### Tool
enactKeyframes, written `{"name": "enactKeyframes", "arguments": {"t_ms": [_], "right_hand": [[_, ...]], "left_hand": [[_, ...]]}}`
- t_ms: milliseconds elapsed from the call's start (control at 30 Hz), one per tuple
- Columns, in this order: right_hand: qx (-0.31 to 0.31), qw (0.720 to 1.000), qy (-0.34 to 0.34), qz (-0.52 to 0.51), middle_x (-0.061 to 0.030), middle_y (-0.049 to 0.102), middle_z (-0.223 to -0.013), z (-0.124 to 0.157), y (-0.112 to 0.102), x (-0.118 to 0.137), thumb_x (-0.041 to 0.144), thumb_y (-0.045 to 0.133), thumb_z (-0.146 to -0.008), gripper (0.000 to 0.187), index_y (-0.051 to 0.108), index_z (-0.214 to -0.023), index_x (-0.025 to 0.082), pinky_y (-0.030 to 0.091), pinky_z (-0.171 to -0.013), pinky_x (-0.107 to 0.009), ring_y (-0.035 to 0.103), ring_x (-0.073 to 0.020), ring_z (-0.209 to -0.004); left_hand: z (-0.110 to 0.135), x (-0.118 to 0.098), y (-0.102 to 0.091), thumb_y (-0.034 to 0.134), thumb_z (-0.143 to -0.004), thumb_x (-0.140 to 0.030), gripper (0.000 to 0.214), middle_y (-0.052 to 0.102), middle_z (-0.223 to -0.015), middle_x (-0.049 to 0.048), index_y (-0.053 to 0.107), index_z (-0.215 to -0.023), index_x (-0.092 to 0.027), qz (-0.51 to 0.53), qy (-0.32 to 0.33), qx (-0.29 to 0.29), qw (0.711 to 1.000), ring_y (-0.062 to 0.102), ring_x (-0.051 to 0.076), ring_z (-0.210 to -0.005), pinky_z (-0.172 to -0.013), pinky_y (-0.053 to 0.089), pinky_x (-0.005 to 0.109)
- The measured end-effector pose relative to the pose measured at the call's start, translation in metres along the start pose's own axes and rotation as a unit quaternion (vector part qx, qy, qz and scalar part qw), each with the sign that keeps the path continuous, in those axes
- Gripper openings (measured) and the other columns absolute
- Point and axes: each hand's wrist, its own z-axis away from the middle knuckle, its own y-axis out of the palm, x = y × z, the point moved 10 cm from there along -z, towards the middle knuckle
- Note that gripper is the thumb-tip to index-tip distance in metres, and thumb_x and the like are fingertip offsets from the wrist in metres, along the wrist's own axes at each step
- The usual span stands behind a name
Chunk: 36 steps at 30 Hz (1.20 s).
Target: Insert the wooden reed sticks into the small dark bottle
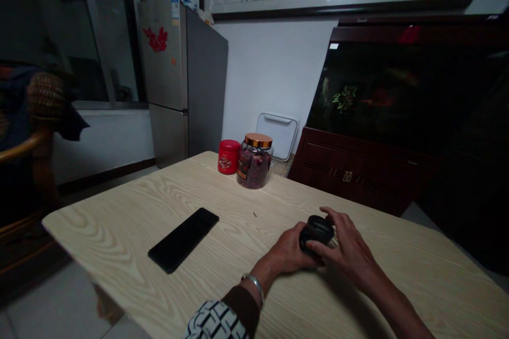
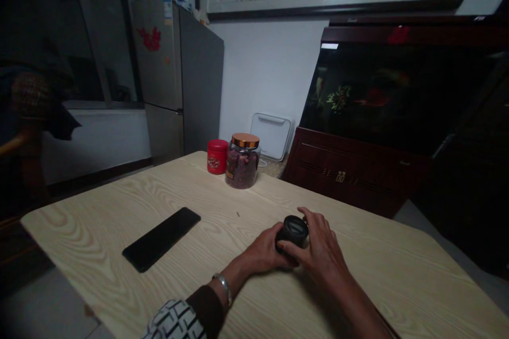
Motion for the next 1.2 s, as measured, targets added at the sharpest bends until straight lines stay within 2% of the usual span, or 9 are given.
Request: {"name": "enactKeyframes", "arguments": {"t_ms": [100,200,333,433,633,833,1033,1100,1200], "right_hand": [[0.022,0.996,0.031,-0.083,-0.0161,0.039,-0.149,0.007,0.006,-0.008,0.051,0.074,-0.071,0.100,0.021,-0.152,0.027,0.035,-0.111,-0.053,0.039,-0.0329,-0.139],[0.066,0.978,0.046,-0.195,-0.0153,0.038,-0.152,0.016,0.011,-0.010,0.053,0.066,-0.079,0.097,0.009,-0.154,0.029,0.032,-0.114,-0.050,0.039,-0.0281,-0.141],[0.022,0.981,0.077,-0.175,-0.0131,0.062,-0.124,0.024,-0.003,-0.019,0.058,0.061,-0.082,0.088,0.018,-0.152,0.025,0.040,-0.108,-0.050,0.059,-0.0289,-0.120],[-0.027,0.983,0.111,-0.142,-0.0076,0.067,-0.095,0.025,-0.014,-0.029,0.065,0.054,-0.083,0.082,0.027,-0.147,0.021,0.046,-0.099,-0.050,0.066,-0.0296,-0.100],[-0.022,0.969,0.124,-0.212,-0.0137,0.054,-0.142,0.021,-0.009,-0.030,0.073,0.039,-0.086,0.080,0.025,-0.151,0.028,0.033,-0.112,-0.050,0.048,-0.0303,-0.133],[-0.093,0.966,0.198,-0.141,-0.0097,0.072,-0.091,0.028,-0.028,-0.060,0.075,0.033,-0.087,0.078,0.038,-0.144,0.022,0.040,-0.102,-0.056,0.068,-0.0320,-0.096],[-0.067,0.971,0.136,-0.187,-0.0145,0.058,-0.139,0.022,-0.020,-0.034,0.076,0.036,-0.085,0.081,0.031,-0.148,0.026,0.038,-0.107,-0.048,0.055,-0.0311,-0.127],[-0.057,0.972,0.136,-0.182,-0.0129,0.066,-0.128,0.024,-0.019,-0.032,0.074,0.037,-0.086,0.079,0.032,-0.149,0.027,0.042,-0.102,-0.048,0.062,-0.0307,-0.117],[-0.101,0.972,0.166,-0.135,-0.0065,0.074,-0.082,0.031,-0.035,-0.044,0.072,0.035,-0.089,0.070,0.047,-0.139,0.025,0.051,-0.083,-0.044,0.070,-0.0282,-0.082]], "left_hand": [[0.000,-0.001,-0.002,0.092,-0.052,-0.034,0.078,0.068,-0.108,0.0085,0.058,-0.120,-0.016,0.000,0.009,-0.005,1.000,0.062,0.024,-0.095,-0.080,0.050,0.031],[0.001,-0.002,-0.003,0.090,-0.054,-0.035,0.076,0.067,-0.108,0.0091,0.059,-0.121,-0.016,-0.002,0.010,-0.009,1.000,0.062,0.024,-0.096,-0.081,0.049,0.031],[0.002,-0.003,-0.005,0.090,-0.053,-0.035,0.076,0.068,-0.106,0.0078,0.059,-0.120,-0.016,-0.012,-0.004,-0.015,1.000,0.061,0.023,-0.093,-0.077,0.048,0.030],[0.002,-0.006,-0.004,0.091,-0.051,-0.037,0.077,0.068,-0.106,0.0067,0.060,-0.119,-0.016,-0.022,-0.011,-0.013,1.000,0.061,0.024,-0.094,-0.079,0.048,0.031],[0.001,-0.006,-0.005,0.092,-0.051,-0.039,0.078,0.067,-0.108,0.0077,0.059,-0.118,-0.016,-0.029,-0.006,-0.018,0.999,0.060,0.025,-0.097,-0.080,0.047,0.031],[0.001,-0.002,-0.005,0.092,-0.050,-0.041,0.078,0.067,-0.105,0.0068,0.060,-0.117,-0.016,-0.038,-0.021,-0.016,0.999,0.060,0.024,-0.094,-0.079,0.047,0.031],[0.001,-0.003,-0.005,0.092,-0.051,-0.040,0.078,0.067,-0.105,0.0074,0.060,-0.117,-0.016,-0.039,-0.011,-0.020,0.999,0.060,0.024,-0.095,-0.080,0.047,0.032],[0.001,-0.003,-0.005,0.092,-0.051,-0.040,0.077,0.067,-0.105,0.0074,0.060,-0.117,-0.016,-0.036,-0.009,-0.018,0.999,0.060,0.024,-0.095,-0.080,0.047,0.032],[0.001,-0.002,-0.004,0.092,-0.050,-0.039,0.076,0.067,-0.105,0.0071,0.060,-0.116,-0.016,-0.029,-0.013,-0.013,0.999,0.060,0.024,-0.095,-0.080,0.047,0.031]]}}
